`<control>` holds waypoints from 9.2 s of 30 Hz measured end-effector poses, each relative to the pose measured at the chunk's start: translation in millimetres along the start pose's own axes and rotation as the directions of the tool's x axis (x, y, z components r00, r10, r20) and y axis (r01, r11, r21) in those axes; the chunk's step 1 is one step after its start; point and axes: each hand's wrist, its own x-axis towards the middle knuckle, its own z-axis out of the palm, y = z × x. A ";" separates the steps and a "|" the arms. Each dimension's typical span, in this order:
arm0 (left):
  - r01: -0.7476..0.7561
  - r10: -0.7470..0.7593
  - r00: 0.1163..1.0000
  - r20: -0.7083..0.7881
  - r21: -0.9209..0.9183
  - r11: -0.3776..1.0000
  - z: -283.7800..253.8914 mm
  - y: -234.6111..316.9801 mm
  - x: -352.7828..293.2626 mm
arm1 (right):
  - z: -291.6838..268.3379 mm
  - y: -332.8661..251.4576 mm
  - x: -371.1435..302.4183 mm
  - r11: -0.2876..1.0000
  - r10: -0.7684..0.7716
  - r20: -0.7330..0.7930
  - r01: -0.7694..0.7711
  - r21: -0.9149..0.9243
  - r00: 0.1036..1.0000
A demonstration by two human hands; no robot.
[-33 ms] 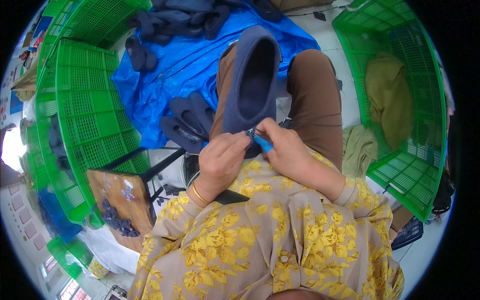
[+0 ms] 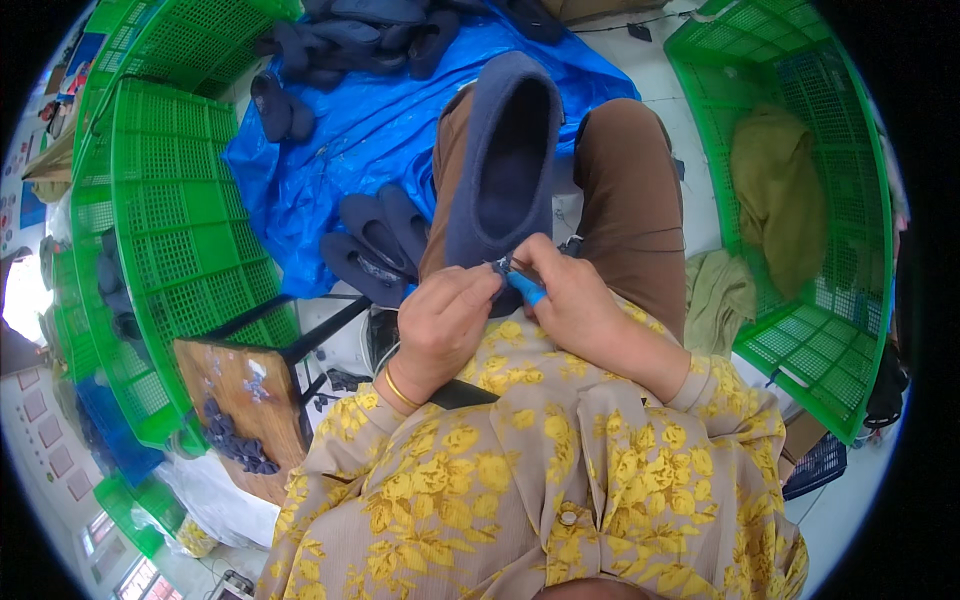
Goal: The person sits on the floor and uses a blue-handled tool to stitch a dark blue slip-on shoe. They repeatedly insert the tool into the shoe's upper, pull the thread, and adjust the shoe's position while working.
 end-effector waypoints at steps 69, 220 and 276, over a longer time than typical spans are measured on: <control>0.349 -0.272 0.815 0.512 -0.057 0.936 -5.9 -3.3 157.7 | -43.8 5.7 -29.0 0.971 -0.201 0.062 0.207 -0.117 0.978; 0.680 -0.604 0.728 0.323 -0.227 0.697 63.0 -11.9 151.8 | -77.3 56.9 26.5 -0.093 0.182 -0.132 0.151 0.984 0.975; 0.776 -0.509 0.626 0.591 -0.407 0.482 55.8 -7.5 148.4 | -102.5 31.9 1.8 0.998 0.016 -0.313 0.004 0.061 0.950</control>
